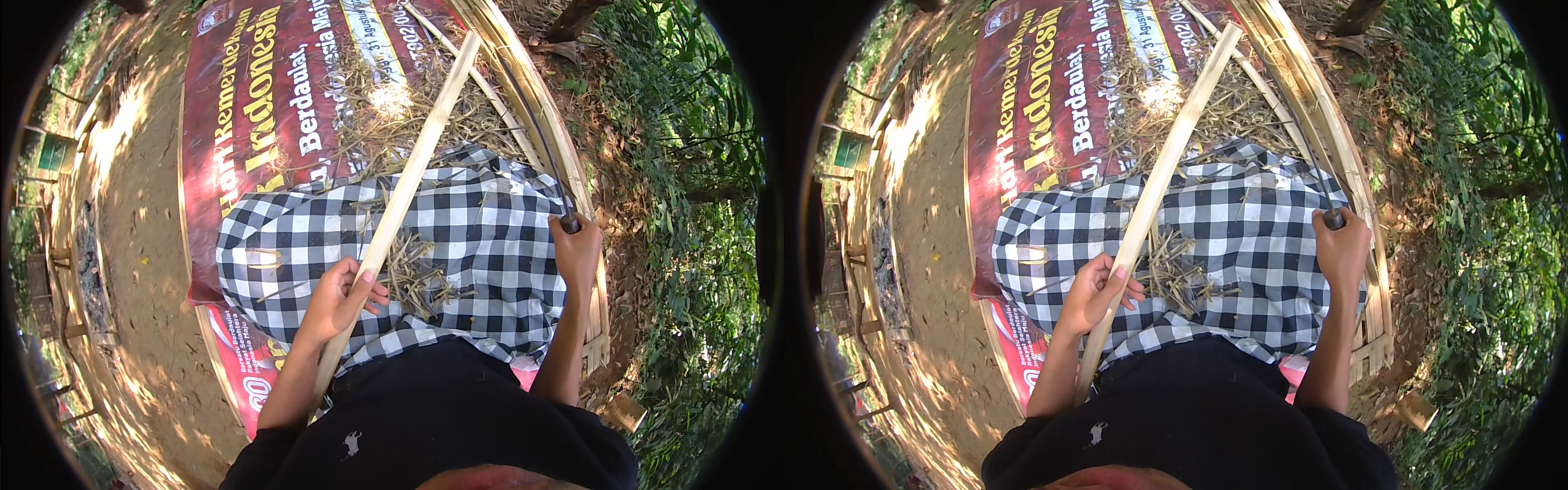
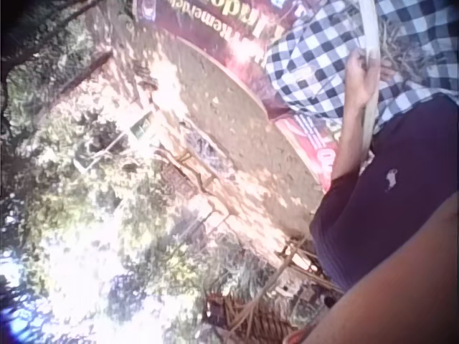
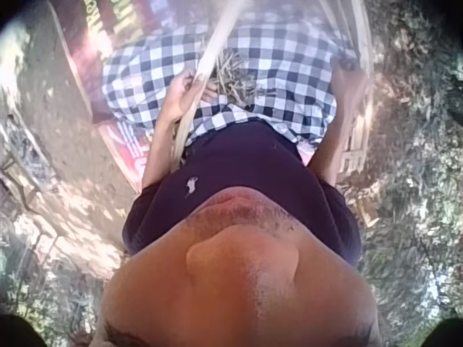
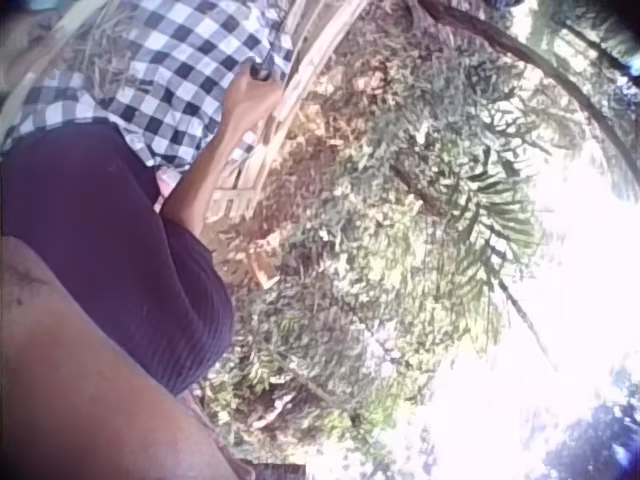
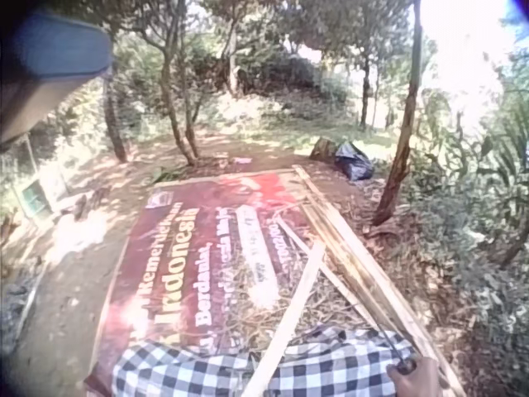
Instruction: The person scrapes a bamboo strip with a machete, thinning and smoothing the surface while holding the wood against their lap.
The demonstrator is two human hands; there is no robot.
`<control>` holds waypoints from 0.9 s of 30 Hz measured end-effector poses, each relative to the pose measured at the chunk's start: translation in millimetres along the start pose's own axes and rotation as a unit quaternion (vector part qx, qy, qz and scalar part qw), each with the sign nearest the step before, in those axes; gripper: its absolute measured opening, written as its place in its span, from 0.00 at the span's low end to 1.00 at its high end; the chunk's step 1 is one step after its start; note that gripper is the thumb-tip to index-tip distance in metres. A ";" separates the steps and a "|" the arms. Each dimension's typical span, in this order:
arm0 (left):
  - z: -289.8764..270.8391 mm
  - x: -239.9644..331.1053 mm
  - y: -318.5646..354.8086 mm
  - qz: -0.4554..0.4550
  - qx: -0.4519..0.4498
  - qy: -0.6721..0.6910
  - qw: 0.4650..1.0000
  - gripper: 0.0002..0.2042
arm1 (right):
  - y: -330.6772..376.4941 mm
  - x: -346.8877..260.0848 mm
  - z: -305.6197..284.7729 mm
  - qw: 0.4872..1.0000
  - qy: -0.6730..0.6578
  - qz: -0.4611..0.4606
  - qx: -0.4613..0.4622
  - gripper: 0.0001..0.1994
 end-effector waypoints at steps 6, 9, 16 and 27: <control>1.1 0.3 -4.9 -0.116 -0.117 0.117 0.979 0.26 | 27.8 -9.0 26.4 0.995 -0.065 -0.022 -0.072 0.18; -2.3 -1.9 -5.3 -0.146 -0.154 0.123 0.969 0.28 | 40.1 -22.2 35.2 0.992 -0.061 -0.043 -0.102 0.16; -6.9 -14.9 -2.8 -0.118 -0.129 0.172 0.970 0.30 | 54.5 -36.3 47.4 0.982 -0.102 -0.077 -0.142 0.16; -9.3 -23.1 -1.9 -0.120 -0.219 0.270 0.930 0.34 | 56.5 -37.0 48.6 0.979 -0.049 -0.142 -0.135 0.12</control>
Point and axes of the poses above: each hand's wrist, its own y-axis away from the middle knuckle, its own z-axis out of the palm, x = y × z, the point moved 4 cm from there along -y, towards the middle knuckle, and after that the axes turned 7 degrees about x, right-handed, at the moved point
